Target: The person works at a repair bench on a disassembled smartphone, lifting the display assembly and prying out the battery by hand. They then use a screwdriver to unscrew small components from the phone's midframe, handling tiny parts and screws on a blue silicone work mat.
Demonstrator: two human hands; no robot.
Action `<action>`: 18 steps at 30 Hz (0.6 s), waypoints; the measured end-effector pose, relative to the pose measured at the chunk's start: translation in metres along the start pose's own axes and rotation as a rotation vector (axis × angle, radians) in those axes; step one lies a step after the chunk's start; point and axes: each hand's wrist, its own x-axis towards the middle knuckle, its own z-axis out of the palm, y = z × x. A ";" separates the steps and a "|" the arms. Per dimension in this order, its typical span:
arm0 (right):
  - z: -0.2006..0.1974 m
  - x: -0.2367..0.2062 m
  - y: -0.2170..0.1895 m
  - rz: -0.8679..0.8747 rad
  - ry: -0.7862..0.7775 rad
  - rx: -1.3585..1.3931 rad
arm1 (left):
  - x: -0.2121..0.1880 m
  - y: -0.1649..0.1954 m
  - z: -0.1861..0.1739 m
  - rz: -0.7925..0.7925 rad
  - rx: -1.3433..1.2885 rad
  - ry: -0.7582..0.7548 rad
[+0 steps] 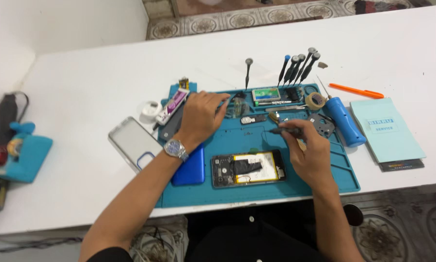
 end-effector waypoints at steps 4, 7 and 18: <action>-0.010 -0.008 0.011 0.172 0.013 0.057 | 0.006 0.019 -0.003 0.015 -0.041 0.092; -0.011 -0.008 0.016 0.204 -0.002 0.045 | 0.009 0.037 -0.008 0.020 -0.139 0.035; -0.010 -0.017 0.008 0.153 -0.032 0.193 | -0.006 0.099 -0.011 -0.224 -0.397 -0.357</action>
